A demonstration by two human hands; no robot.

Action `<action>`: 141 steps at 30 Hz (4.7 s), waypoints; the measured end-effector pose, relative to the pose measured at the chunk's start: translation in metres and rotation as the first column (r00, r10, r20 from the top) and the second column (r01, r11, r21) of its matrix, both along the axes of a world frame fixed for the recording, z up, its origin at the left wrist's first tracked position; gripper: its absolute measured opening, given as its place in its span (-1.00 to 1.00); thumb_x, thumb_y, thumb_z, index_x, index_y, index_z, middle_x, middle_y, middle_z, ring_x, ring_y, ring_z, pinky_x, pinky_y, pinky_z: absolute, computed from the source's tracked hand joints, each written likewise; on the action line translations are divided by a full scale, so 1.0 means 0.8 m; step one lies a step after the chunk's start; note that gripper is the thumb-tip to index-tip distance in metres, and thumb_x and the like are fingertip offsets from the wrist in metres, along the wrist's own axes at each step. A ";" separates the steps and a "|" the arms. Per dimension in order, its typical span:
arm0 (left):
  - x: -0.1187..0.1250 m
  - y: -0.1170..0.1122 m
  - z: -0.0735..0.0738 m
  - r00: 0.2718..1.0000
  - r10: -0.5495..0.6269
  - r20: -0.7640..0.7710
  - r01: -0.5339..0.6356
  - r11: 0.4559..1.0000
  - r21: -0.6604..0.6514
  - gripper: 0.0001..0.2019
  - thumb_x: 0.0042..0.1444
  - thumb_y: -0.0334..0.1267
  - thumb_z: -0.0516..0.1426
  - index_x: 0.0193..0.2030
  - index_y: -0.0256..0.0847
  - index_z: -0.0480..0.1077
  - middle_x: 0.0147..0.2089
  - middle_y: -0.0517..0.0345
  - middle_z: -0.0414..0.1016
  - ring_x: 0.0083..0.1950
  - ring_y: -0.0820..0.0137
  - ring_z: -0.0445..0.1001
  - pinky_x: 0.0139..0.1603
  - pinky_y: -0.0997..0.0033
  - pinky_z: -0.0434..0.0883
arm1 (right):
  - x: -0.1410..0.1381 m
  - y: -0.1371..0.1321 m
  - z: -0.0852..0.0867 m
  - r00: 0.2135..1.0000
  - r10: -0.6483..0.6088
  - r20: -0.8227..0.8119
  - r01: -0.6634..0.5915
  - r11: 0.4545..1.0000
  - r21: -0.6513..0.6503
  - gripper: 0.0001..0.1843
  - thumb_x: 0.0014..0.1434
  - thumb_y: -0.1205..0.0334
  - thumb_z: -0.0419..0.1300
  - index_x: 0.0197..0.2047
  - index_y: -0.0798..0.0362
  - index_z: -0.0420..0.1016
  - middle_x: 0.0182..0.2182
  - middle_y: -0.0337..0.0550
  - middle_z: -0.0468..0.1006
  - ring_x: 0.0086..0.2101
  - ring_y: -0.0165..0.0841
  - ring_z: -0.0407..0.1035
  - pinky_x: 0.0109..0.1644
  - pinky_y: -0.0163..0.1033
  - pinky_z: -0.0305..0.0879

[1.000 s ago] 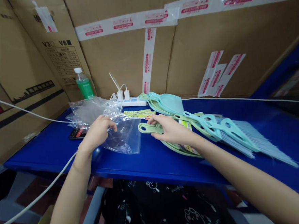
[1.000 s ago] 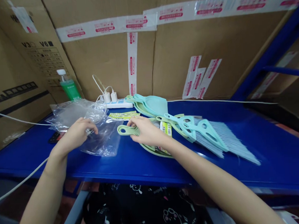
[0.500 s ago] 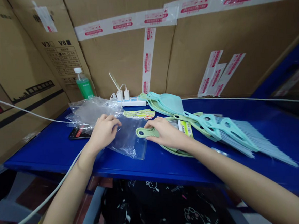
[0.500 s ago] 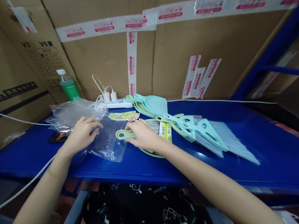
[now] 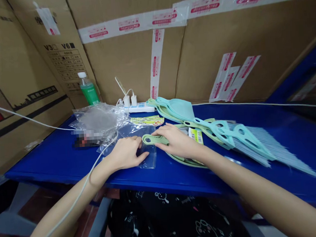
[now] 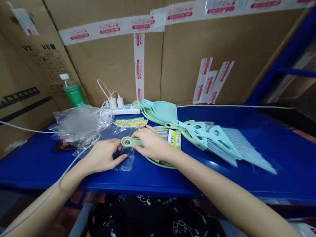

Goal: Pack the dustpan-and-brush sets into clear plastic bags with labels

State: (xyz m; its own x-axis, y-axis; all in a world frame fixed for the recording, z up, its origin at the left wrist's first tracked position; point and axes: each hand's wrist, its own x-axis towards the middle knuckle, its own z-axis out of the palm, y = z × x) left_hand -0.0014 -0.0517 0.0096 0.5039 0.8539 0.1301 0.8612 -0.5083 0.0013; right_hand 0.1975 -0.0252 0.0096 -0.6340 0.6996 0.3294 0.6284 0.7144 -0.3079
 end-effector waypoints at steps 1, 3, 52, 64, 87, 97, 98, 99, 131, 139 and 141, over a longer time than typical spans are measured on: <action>0.002 0.000 0.000 1.000 0.018 -0.007 -0.018 1.000 -0.023 -0.80 0.10 -0.12 0.07 -0.39 -0.22 0.33 -0.39 0.10 0.49 -0.39 0.29 0.45 -0.40 0.36 0.25 | 0.001 0.000 0.000 1.000 -0.002 0.003 0.002 1.000 0.000 -0.80 0.15 0.29 0.20 -0.12 0.05 0.52 -0.17 -0.05 0.61 -0.11 -0.17 0.44 0.12 0.06 0.20; 0.004 0.002 0.001 0.999 0.051 -0.018 -0.052 0.996 -0.067 -0.84 0.07 -0.22 0.04 -0.47 -0.20 0.30 -0.44 0.12 0.47 -0.43 0.32 0.43 -0.42 0.37 0.20 | 0.001 0.001 0.000 1.000 -0.005 0.006 0.005 1.000 0.002 -0.78 0.15 0.29 0.21 -0.11 0.05 0.54 -0.17 -0.06 0.62 -0.12 -0.17 0.44 0.11 0.06 0.21; -0.006 0.001 0.013 0.941 0.075 0.331 -0.062 0.997 -0.047 -0.82 0.10 -0.28 -0.08 -0.47 -0.17 0.26 -0.66 0.31 0.23 -0.61 0.46 0.21 -0.46 0.42 0.13 | 0.058 -0.001 0.023 0.978 -0.023 0.209 0.052 0.990 -0.134 -0.08 0.00 -0.14 0.32 0.33 0.10 0.20 0.22 0.18 0.32 0.19 0.04 0.19 0.19 0.09 0.22; -0.003 0.001 0.010 0.929 0.022 0.370 -0.012 1.000 -0.028 -0.82 0.10 -0.23 -0.10 -0.49 -0.15 0.19 -0.67 0.33 0.17 -0.62 0.49 0.16 -0.51 0.44 0.08 | -0.014 -0.005 0.007 0.996 0.001 0.093 -0.007 0.998 0.068 -0.71 0.13 0.08 0.23 -0.14 0.06 0.57 -0.21 -0.01 0.57 -0.03 -0.06 0.32 0.10 0.09 0.15; -0.009 0.004 0.013 0.901 -0.043 0.432 -0.026 0.988 0.155 -0.79 0.25 -0.27 -0.09 -0.36 -0.18 0.29 -0.41 0.15 0.38 -0.34 0.37 0.33 -0.25 0.37 0.33 | -0.036 0.014 0.012 0.993 -0.058 0.105 0.050 0.996 0.078 -0.84 0.10 0.16 0.25 -0.31 0.04 0.61 -0.46 -0.11 0.51 -0.24 -0.15 0.18 -0.13 -0.05 0.03; -0.041 0.014 0.014 0.880 0.473 0.043 -0.461 0.829 0.316 -0.76 0.11 -0.50 -0.11 -0.18 -0.27 0.32 -0.38 -0.09 0.52 -0.26 0.11 0.53 -0.37 0.30 0.32 | -0.030 0.017 0.015 0.992 -0.089 0.094 0.087 0.996 0.020 -0.80 0.10 0.12 0.29 -0.29 0.06 0.63 -0.46 -0.09 0.51 -0.20 -0.11 0.21 -0.10 0.00 0.06; -0.041 0.013 0.015 0.881 0.470 0.050 -0.464 0.841 0.278 -0.76 0.11 -0.49 -0.11 -0.16 -0.27 0.30 -0.37 -0.08 0.54 -0.29 0.12 0.54 -0.39 0.32 0.31 | -0.030 0.016 0.016 0.991 -0.098 0.097 0.097 0.995 0.011 -0.81 0.10 0.13 0.29 -0.29 0.07 0.63 -0.45 -0.08 0.50 -0.20 -0.11 0.21 -0.10 0.00 0.06; -0.040 0.013 0.016 0.885 0.460 0.070 -0.462 0.853 0.241 -0.76 0.12 -0.49 -0.10 -0.13 -0.26 0.28 -0.35 -0.06 0.56 -0.31 0.13 0.55 -0.40 0.32 0.31 | -0.030 0.016 0.017 0.990 -0.104 0.098 0.104 0.995 0.007 -0.81 0.09 0.14 0.30 -0.29 0.07 0.63 -0.45 -0.09 0.50 -0.20 -0.12 0.21 -0.10 -0.01 0.06; -0.046 0.015 0.017 0.739 0.122 0.663 -0.139 0.990 -0.027 -0.86 0.09 -0.22 0.09 -0.35 -0.14 0.16 -0.51 0.30 0.48 -0.53 0.48 0.40 -0.44 0.48 0.28 | -0.033 0.017 0.000 0.998 -0.058 0.033 0.057 0.998 0.012 -0.72 0.10 0.20 0.27 -0.11 0.07 0.61 -0.18 -0.03 0.63 -0.11 -0.08 0.38 -0.08 -0.01 0.29; -0.053 0.021 0.015 0.627 0.095 0.773 -0.067 0.995 -0.068 -0.83 0.05 -0.31 0.11 -0.27 -0.14 0.15 -0.47 0.32 0.43 -0.45 0.46 0.48 -0.36 0.44 0.36 | -0.032 0.018 0.000 0.998 -0.064 0.015 0.064 0.998 -0.011 -0.71 0.08 0.21 0.29 -0.10 0.08 0.62 -0.18 -0.01 0.62 -0.13 -0.08 0.36 -0.08 0.00 0.28; -0.053 0.022 0.014 0.567 0.107 0.817 -0.014 0.993 -0.121 -0.86 0.09 -0.30 0.06 -0.27 -0.14 0.12 -0.44 0.32 0.42 -0.48 0.48 0.49 -0.36 0.44 0.38 | -0.031 0.020 -0.001 0.999 -0.054 -0.003 0.054 0.998 -0.013 -0.70 0.09 0.19 0.28 -0.10 0.09 0.62 -0.18 0.00 0.62 -0.12 -0.07 0.36 -0.07 -0.01 0.28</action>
State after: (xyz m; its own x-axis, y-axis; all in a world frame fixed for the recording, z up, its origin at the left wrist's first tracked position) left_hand -0.0442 -0.0340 0.0207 0.1662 0.9091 0.3820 0.4945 -0.4120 0.7653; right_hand 0.1728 -0.0094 0.0084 -0.5940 0.7374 0.3216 0.6652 0.6751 -0.3190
